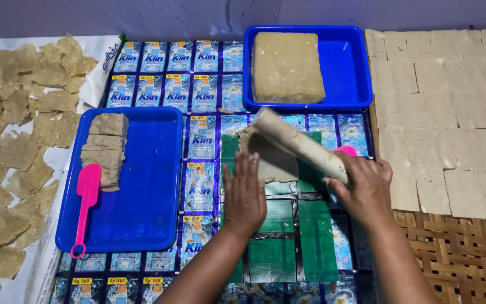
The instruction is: Rolling out dough and cutting it into squares to make crackers.
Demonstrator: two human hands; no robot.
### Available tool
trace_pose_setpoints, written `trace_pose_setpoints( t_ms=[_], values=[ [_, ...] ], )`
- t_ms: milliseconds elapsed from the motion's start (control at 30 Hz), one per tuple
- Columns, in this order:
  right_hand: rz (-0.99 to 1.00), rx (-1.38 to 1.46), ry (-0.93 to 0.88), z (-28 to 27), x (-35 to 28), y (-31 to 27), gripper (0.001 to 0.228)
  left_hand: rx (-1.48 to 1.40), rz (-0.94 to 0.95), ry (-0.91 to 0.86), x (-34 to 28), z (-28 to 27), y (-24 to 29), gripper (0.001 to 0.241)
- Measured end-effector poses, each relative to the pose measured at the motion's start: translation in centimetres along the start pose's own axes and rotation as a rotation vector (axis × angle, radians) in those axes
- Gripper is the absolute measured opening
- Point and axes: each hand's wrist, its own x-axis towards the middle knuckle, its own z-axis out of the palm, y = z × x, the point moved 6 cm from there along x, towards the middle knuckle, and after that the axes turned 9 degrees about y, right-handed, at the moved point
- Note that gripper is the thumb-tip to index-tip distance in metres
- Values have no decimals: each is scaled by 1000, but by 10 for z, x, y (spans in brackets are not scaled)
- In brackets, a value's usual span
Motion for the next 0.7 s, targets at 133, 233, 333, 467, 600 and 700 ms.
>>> trace_pose_setpoints(
  t_ms=[133, 233, 333, 467, 600, 700],
  values=[
    [-302, -156, -197, 20, -1, -38, 71, 90, 123, 308, 4, -29, -15, 56],
    [-385, -155, -233, 41, -6, -52, 66, 166, 151, 216, 8, -22, -29, 56],
    [-373, -177, -210, 57, -10, -57, 63, 173, 95, 75, 11, -8, -43, 56],
    [-223, -257, -258, 72, 16, -57, 58, 163, 51, 40, 38, -7, -45, 55],
    [-170, -269, -248, 85, 36, -47, 64, 189, 4, 28, 54, 3, -52, 55],
    [-188, -260, -271, 82, 28, -49, 69, 197, -1, 1, 40, 0, -51, 55]
  ],
)
